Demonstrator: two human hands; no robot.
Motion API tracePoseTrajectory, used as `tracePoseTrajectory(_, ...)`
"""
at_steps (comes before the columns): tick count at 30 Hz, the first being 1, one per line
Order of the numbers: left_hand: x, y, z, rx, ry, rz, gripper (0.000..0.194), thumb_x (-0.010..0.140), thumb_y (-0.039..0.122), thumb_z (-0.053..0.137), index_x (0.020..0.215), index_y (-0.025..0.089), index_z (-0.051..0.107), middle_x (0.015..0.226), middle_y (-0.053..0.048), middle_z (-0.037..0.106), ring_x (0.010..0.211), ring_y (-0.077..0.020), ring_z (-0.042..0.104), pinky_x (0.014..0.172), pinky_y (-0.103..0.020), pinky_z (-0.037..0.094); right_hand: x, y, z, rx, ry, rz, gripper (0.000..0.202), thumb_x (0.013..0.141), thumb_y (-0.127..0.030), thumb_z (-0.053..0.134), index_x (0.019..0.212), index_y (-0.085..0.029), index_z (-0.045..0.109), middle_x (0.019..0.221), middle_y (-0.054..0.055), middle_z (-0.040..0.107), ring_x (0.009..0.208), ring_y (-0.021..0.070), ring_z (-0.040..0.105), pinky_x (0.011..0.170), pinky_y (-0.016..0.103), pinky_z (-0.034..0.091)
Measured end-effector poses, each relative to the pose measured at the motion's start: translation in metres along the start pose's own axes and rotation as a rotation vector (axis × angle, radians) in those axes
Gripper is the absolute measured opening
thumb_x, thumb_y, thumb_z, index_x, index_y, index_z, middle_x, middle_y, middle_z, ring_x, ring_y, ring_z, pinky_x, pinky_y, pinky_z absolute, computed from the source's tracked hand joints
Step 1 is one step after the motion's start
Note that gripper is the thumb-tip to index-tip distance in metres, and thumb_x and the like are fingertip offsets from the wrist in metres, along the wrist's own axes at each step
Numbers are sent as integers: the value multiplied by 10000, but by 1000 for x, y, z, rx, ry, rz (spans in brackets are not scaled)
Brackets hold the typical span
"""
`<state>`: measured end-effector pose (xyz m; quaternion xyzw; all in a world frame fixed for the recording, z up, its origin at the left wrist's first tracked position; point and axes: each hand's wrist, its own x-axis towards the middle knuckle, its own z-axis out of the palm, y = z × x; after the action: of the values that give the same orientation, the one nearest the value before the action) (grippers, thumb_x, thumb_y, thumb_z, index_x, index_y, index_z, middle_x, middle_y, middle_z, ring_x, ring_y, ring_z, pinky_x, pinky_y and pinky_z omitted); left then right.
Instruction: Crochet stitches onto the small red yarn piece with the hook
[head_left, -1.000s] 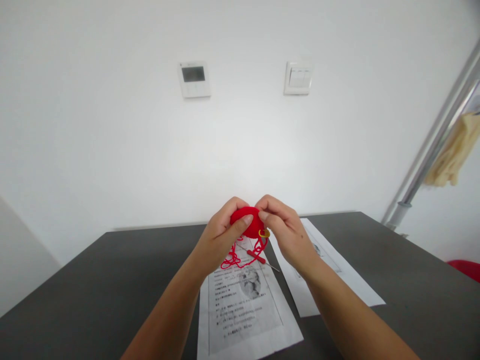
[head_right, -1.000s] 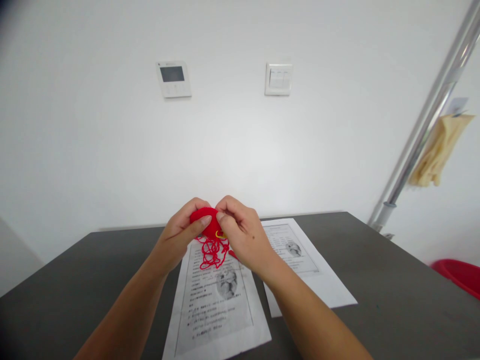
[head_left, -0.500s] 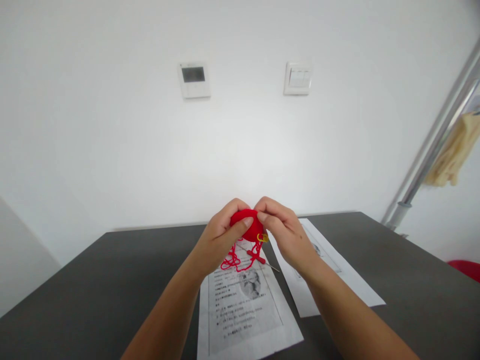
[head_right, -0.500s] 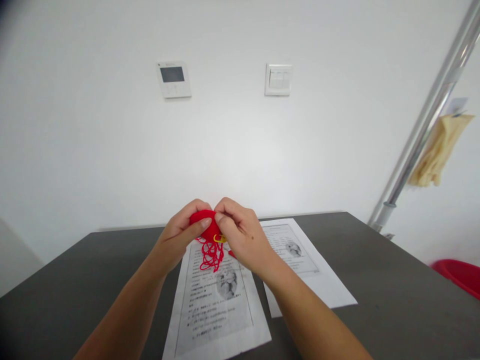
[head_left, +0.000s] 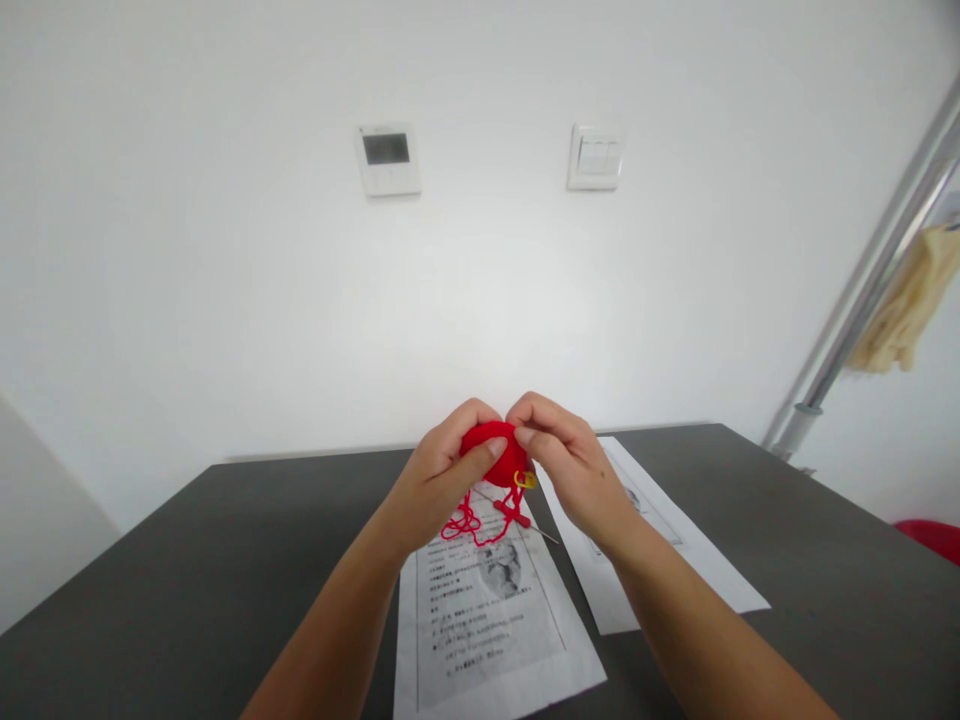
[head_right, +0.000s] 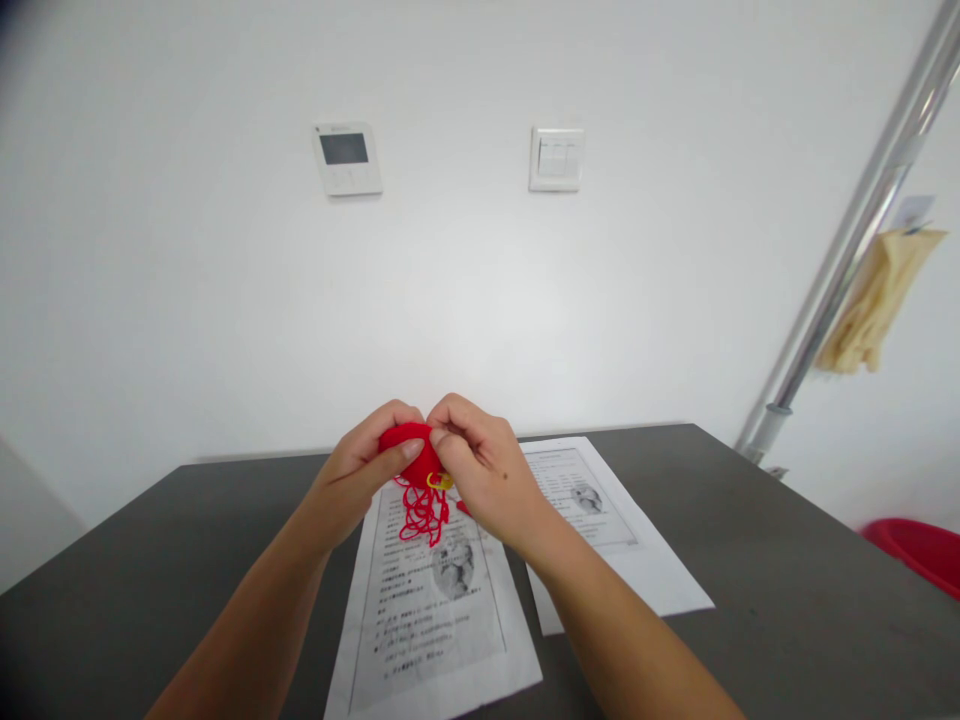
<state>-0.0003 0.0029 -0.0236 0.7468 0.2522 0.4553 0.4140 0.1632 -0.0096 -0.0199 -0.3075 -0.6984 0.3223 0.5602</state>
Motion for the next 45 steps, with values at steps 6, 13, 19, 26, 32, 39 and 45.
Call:
tracePoseTrajectory(6,0,0,0,-4,-5,-1,133,960,303,561,871,204,554,753,53,549,673,-110,461,625,-253,341,-1,1,-2,-12,-6,-19,152,835,-237,457,691,-222,500,595,-59,447,567,120,404,548,270,300)
tracePoseTrajectory(13,-1,-1,-1,-15,-17,-10,127,963,306,560,884,207,558,763,50,578,678,-110,480,629,-247,348,0,0,0,-1,-14,-11,151,828,-240,457,683,-223,495,579,-60,446,550,120,402,533,266,309)
tracePoseTrajectory(19,-1,0,-1,1,-6,-13,141,955,324,572,882,204,571,755,45,550,667,-109,456,623,-242,356,0,-1,0,-6,-12,-11,163,832,-251,465,674,-222,495,561,-61,449,530,117,401,518,261,299)
tracePoseTrajectory(26,-1,2,2,-81,23,-71,181,916,372,634,881,202,582,709,51,538,623,-108,466,593,-233,363,-1,0,-2,-40,34,-33,165,827,-229,458,666,-222,492,569,-56,454,545,117,416,532,261,328)
tracePoseTrajectory(32,-1,1,2,-69,16,-67,235,915,423,634,874,198,583,751,31,596,649,-120,500,619,-240,384,-1,-1,-2,-36,18,-17,148,843,-240,457,708,-221,513,579,-56,471,544,120,428,536,266,344)
tracePoseTrajectory(39,-1,1,1,-51,16,-78,224,916,415,630,889,197,589,749,37,559,636,-113,467,613,-237,378,-1,-1,-2,-55,8,-30,149,834,-231,451,695,-220,504,584,-56,467,553,119,424,535,263,335)
tracePoseTrajectory(45,-2,0,0,-64,-7,-82,222,925,414,625,894,198,584,751,35,557,638,-111,456,604,-232,365,0,-1,-1,-61,-3,-25,148,828,-230,451,688,-222,500,584,-53,462,551,121,420,532,262,334)
